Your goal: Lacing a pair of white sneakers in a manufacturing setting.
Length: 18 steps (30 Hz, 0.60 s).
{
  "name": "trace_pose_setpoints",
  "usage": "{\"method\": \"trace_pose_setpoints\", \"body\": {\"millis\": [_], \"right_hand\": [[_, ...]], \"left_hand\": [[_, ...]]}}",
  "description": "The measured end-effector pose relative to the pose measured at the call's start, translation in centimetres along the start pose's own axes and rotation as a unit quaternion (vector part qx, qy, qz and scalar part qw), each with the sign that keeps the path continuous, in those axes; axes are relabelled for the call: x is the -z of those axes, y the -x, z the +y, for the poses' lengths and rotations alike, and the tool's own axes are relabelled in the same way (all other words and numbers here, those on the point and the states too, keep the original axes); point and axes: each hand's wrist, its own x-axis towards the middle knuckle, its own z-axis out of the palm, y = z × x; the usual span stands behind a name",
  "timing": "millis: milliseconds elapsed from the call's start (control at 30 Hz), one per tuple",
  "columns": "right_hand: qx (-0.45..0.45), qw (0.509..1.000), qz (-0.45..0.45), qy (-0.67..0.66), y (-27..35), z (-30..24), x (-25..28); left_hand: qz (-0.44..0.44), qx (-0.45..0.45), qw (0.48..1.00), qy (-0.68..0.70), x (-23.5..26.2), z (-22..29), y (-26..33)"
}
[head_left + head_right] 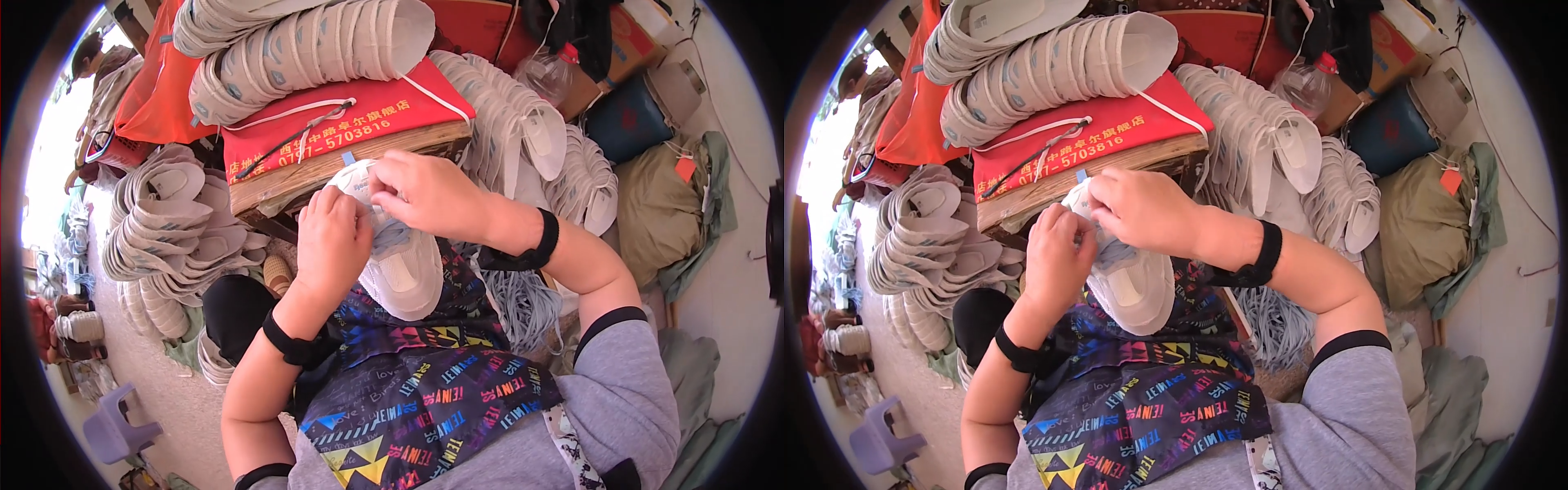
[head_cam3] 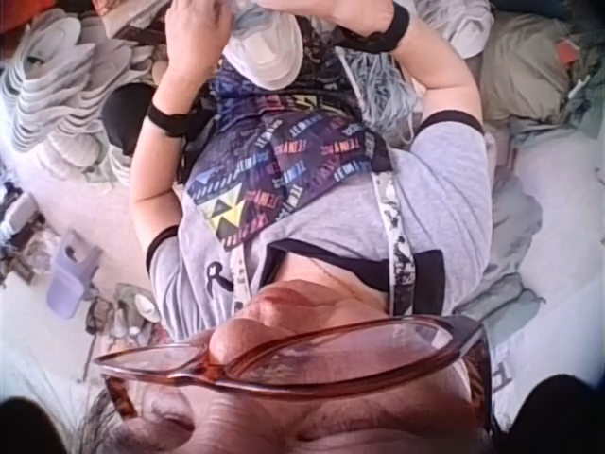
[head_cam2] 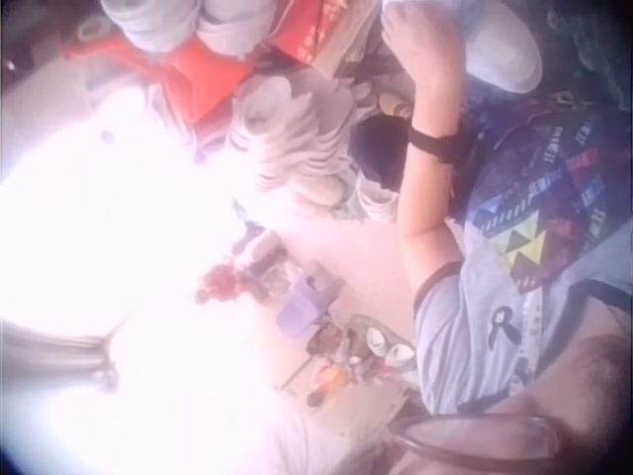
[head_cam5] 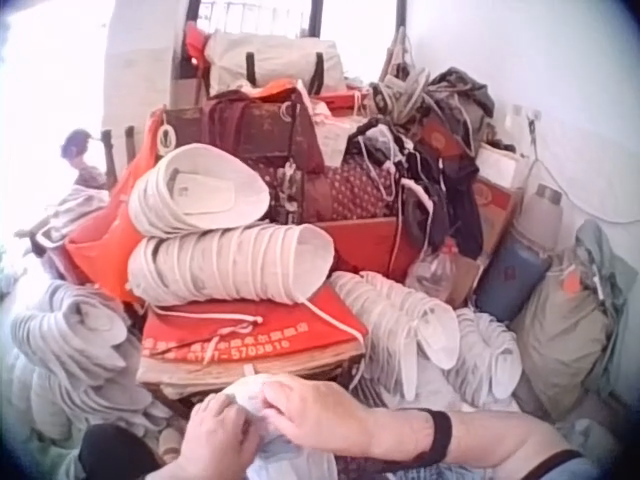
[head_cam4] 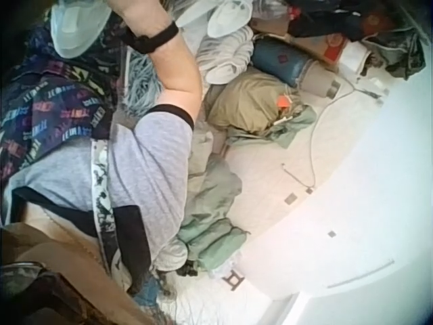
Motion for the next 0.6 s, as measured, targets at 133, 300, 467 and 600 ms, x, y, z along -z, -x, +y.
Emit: {"method": "trace_pose_setpoints", "body": {"millis": [133,300,467,600], "right_hand": [[0.023,0.995,-0.039,0.083,1.7,0.8,-0.8],[0.020,0.991,-0.061,0.121,2.7,1.3,-1.6],[0.030,0.974,-0.031,0.223,2.9,1.0,-2.3],[0.016,0.971,-0.026,0.238,3.1,0.9,-2.9]], "left_hand": [[-0.018,0.080,0.983,0.163,-0.2,-0.5,-0.1],[-0.065,0.184,0.941,0.276,1.2,-0.1,-0.1],[-0.037,0.104,0.989,0.101,1.2,-0.7,0.5],[-0.002,0.091,0.994,0.066,0.8,-0.6,0.4]]}}
